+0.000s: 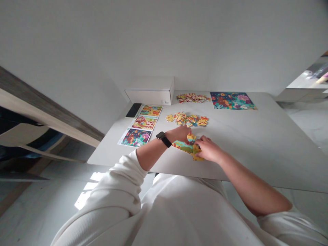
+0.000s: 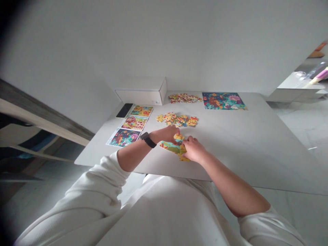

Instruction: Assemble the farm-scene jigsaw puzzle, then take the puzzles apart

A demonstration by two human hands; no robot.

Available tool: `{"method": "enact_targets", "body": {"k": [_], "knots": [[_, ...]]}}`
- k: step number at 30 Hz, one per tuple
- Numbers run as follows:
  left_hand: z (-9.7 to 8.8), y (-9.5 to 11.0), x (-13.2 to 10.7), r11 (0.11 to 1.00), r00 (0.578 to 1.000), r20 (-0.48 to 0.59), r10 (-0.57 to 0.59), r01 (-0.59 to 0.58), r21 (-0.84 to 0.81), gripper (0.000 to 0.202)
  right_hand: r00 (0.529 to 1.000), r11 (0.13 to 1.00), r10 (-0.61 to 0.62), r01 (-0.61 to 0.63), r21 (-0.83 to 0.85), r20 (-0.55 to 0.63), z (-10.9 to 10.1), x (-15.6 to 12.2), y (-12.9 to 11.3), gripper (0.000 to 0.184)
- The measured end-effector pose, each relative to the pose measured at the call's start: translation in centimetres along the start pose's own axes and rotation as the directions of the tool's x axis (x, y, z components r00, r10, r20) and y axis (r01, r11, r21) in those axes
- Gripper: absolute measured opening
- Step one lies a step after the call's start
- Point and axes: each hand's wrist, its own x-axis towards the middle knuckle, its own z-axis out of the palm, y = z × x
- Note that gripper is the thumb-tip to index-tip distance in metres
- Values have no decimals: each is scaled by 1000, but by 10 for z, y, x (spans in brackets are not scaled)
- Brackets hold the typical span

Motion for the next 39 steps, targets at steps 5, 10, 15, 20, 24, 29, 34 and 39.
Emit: {"method": "enact_targets", "body": {"k": [5,10,15,20,24,29,34,39], "knots": [[-6,2,7,996,998,24,-53,54,-70,64,999,999,-5,2,54,51,-2,4,-1,53],[-24,-26,-13,952,986,-101,-131,96,-291,35,997,994,-5,-5,113,81,-5,10,2,59],[-26,-57,-47,929,996,65,-52,73,-364,45,991,993,-36,21,117,126,-10,19,7,48],[-4,-50,-59,987,998,58,24,-15,-158,43,990,986,-20,-4,165,142,-20,27,20,36],[6,-48,-54,993,1000,15,11,-9,-117,44,996,979,-27,8,206,90,-39,26,46,35],[1,-50,-53,985,996,60,-73,81,-154,52,979,882,-148,66,466,142,-47,32,52,57],[-12,-61,-64,963,990,36,-134,139,-229,43,980,960,-102,51,276,173,-21,54,10,68],[-16,-97,-67,848,935,-147,-322,216,-484,29,983,989,-117,103,103,138,-11,57,-7,50]]}}
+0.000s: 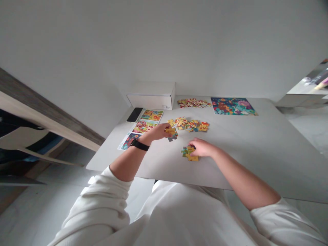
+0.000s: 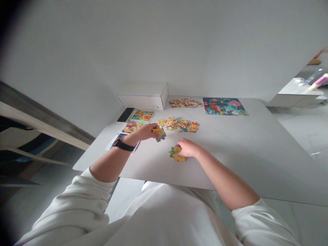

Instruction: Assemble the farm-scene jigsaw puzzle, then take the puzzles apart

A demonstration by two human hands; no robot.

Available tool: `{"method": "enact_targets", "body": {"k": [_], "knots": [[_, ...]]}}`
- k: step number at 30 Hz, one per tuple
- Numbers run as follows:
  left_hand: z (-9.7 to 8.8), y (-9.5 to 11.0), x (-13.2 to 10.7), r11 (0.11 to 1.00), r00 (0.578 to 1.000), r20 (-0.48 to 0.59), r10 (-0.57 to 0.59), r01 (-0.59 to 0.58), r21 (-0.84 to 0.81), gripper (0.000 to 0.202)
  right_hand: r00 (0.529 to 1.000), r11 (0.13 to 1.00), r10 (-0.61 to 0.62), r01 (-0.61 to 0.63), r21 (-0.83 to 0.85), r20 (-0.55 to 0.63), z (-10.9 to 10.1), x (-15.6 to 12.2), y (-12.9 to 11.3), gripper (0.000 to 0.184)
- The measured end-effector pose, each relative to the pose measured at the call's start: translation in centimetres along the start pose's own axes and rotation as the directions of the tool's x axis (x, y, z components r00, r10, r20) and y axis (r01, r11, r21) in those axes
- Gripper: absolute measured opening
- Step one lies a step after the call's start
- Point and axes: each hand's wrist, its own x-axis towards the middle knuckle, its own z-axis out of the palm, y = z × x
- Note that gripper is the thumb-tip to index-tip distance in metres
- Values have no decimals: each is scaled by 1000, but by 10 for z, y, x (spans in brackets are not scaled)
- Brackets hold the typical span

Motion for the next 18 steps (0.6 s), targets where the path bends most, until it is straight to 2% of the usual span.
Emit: {"method": "enact_targets", "body": {"k": [3,5,6,8,10,11,15,18], "knots": [[2,-11,24,940,991,-82,-110,77,-332,34,1000,1000,-7,7,-17,-9,-2,-7,-6,48],[9,-9,44,895,976,-122,-181,112,-431,36,1000,1000,14,-14,-19,-6,-4,-11,-13,49],[13,-7,53,905,961,-170,-216,132,-405,37,1000,999,29,-29,-22,-4,-4,-11,-17,51],[23,0,68,958,917,-322,-235,163,-236,40,999,998,53,-52,-29,8,-3,-10,-23,55],[33,5,76,987,879,-452,-152,157,-28,46,998,998,54,-54,-22,31,-3,-7,-25,57],[38,7,78,989,874,-477,-97,137,51,48,998,999,45,-45,-7,45,-3,-5,-24,56],[60,5,80,981,921,-390,14,62,182,53,997,991,-46,37,130,67,-8,6,-4,38],[73,-2,82,980,940,-328,97,-32,196,56,996,939,-86,78,335,10,-20,24,23,28]]}}
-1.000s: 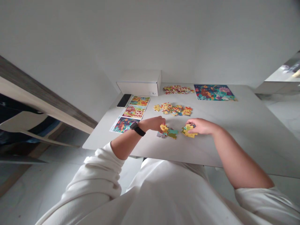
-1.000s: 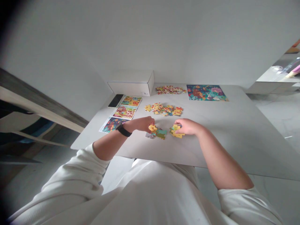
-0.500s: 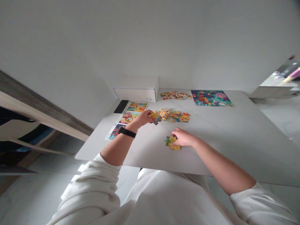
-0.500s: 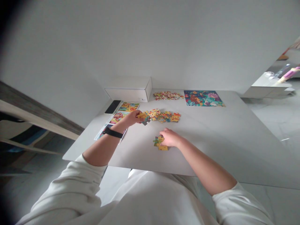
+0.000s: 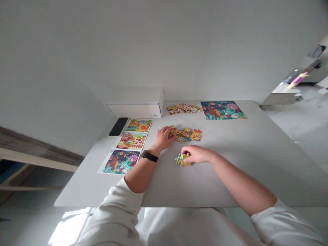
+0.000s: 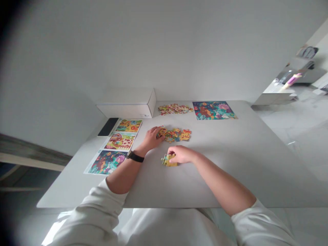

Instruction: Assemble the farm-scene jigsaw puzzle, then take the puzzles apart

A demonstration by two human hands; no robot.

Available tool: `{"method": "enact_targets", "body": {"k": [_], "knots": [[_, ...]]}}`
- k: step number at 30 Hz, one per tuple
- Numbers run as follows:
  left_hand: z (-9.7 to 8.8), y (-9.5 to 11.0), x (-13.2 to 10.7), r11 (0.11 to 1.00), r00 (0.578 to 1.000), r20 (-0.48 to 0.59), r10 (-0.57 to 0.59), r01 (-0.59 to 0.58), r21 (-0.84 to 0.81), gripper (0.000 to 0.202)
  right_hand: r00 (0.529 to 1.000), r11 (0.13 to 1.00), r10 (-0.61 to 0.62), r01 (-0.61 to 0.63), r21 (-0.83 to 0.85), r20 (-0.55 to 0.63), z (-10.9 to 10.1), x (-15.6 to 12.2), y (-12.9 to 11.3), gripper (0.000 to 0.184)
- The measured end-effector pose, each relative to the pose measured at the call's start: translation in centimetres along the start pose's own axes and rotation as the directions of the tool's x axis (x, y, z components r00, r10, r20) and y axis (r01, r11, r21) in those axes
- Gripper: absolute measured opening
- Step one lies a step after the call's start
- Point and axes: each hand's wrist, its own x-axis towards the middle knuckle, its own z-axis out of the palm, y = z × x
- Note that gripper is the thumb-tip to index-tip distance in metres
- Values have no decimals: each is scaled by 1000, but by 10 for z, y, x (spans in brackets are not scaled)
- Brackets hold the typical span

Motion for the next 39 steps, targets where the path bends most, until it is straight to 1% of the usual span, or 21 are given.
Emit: {"method": "enact_targets", "body": {"k": [2,4,5,6,7,8,9,10,12,13,15,19,21,22,25,27,28,31,35,37,39], "knots": [[5,-3,-2,998,998,-11,56,-56,-37,55,995,990,25,-11,140,-98,-17,16,17,32],[5,-4,-4,993,996,-25,85,-87,-74,52,974,985,59,-22,170,-217,-34,32,33,32],[5,-4,-5,993,996,-30,85,-87,-78,51,949,992,76,-40,123,-306,-40,39,41,33],[4,-4,-7,995,997,-33,74,-76,-69,51,905,997,78,-67,42,-419,-45,44,48,35],[2,-3,-9,997,998,-30,59,-60,-50,52,850,994,57,-97,-50,-524,-47,48,55,40],[2,-2,-12,999,999,-21,45,-46,-26,56,802,983,20,-124,-134,-597,-48,50,63,44],[1,0,-14,999,999,-4,39,-39,-5,63,775,970,-24,-136,-203,-631,-46,50,69,48],[1,1,-16,999,999,16,46,-46,9,71,777,958,-72,-121,-261,-625,-42,48,75,54],[3,4,-19,996,995,50,81,-82,27,85,809,934,-162,-59,-351,-566,-31,44,86,67],[4,6,-19,994,993,57,100,-102,32,87,822,921,-198,-30,-387,-534,-26,41,91,73],[6,9,-18,990,988,66,136,-139,32,82,826,897,-264,21,-441,-498,-17,38,99,76],[7,9,-12,973,972,49,232,-230,-35,55,791,882,-358,112,-458,-495,-13,43,112,69],[7,7,-9,964,968,-5,250,-250,-86,46,767,893,-368,136,-428,-525,-15,49,117,68],[7,5,-8,966,971,-34,238,-240,-99,45,755,901,-365,139,-412,-545,-16,53,118,68],[9,1,-6,983,983,-77,167,-172,-62,57,732,919,-331,107,-379,-596,-15,61,119,67],[10,0,-4,985,984,-68,168,-170,-35,69,738,923,-312,87,-375,-598,-13,62,116,69],[11,0,-4,981,981,-62,185,-188,-45,70,748,921,-312,87,-379,-586,-12,61,114,72],[10,0,-2,962,969,-90,229,-240,-132,61,780,905,-339,118,-409,-525,-9,51,109,80],[8,1,-2,943,960,-158,229,-260,-210,48,811,883,-365,146,-446,-456,-9,42,106,88],[7,3,-2,937,961,-160,226,-259,-233,40,814,888,-350,131,-441,-464,-10,43,106,81],[6,6,-3,946,964,-160,211,-243,-215,38,795,900,-329,101,-424,-509,-13,45,105,69]]}}
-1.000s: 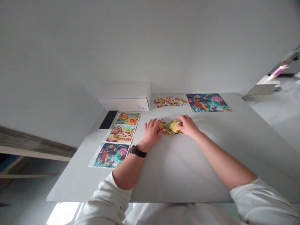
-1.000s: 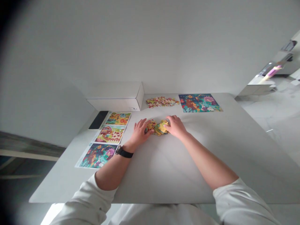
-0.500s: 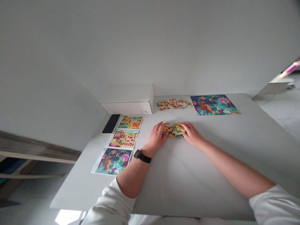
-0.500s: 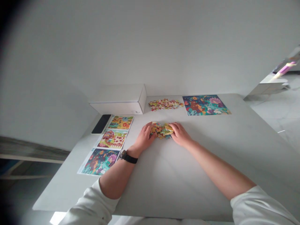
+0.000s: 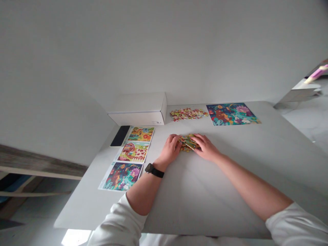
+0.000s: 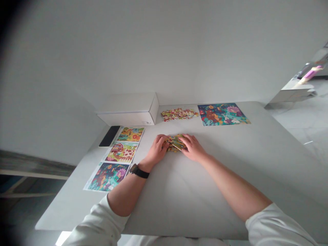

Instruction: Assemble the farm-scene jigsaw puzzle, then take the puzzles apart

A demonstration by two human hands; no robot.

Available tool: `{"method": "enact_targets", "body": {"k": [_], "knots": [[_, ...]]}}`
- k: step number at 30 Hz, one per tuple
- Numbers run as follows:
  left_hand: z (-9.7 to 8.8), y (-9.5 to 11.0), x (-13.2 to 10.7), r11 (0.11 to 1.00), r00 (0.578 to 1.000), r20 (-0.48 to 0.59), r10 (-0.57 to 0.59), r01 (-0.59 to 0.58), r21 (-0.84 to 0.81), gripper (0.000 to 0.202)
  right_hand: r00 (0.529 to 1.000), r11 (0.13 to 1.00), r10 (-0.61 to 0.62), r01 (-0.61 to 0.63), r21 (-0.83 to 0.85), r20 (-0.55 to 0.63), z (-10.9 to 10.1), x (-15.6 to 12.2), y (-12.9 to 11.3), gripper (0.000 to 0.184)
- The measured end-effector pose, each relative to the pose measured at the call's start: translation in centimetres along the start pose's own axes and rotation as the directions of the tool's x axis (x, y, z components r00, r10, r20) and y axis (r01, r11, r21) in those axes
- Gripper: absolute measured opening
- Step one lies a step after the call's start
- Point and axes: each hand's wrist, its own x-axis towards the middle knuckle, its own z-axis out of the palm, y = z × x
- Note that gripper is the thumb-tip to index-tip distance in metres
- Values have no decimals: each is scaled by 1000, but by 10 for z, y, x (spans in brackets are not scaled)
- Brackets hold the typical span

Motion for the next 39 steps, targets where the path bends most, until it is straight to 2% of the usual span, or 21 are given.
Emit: {"method": "enact_targets", "body": {"k": [3,6,7,9,12,14,18,23,26,28,30,34,39], "knots": [[-1,6,-2,991,999,38,-24,19,132,53,999,1000,1,-2,-9,-40,-3,1,-2,67],[-2,10,-4,974,985,172,-26,-14,228,81,997,997,-73,74,-10,9,-5,-2,-6,73],[-2,11,-4,971,978,207,-24,-26,236,81,996,996,-84,84,-2,16,-5,-3,-7,72],[-3,12,-3,973,971,239,-16,-41,229,68,998,998,-59,59,20,-8,-5,-2,-8,64],[-4,13,-1,977,975,222,8,-54,205,50,997,999,10,-7,41,-75,-5,1,-3,55],[-3,14,-2,974,978,207,6,-53,222,55,996,999,19,-15,41,-88,-4,2,1,57],[-1,14,-4,958,974,213,-74,10,287,77,998,997,-27,30,67,-54,-2,3,2,64],[-3,12,-5,971,972,231,-42,-15,241,64,998,997,-42,45,66,-45,-9,5,-5,57],[-1,13,-6,973,970,243,-1,-55,225,75,999,1000,-14,14,10,-36,-14,1,-3,69],[2,14,-7,965,973,231,-21,-41,260,91,999,999,-33,33,-10,1,-13,-1,1,83],[5,14,-7,954,974,219,-58,-10,300,98,997,998,-68,68,-14,43,-8,-2,6,89],[7,10,-4,945,973,226,-53,-24,327,80,993,994,-108,107,4,55,2,4,11,85],[-9,-13,8,937,955,297,0,-104,334,76,984,988,-156,155,14,83,11,36,11,81]]}}
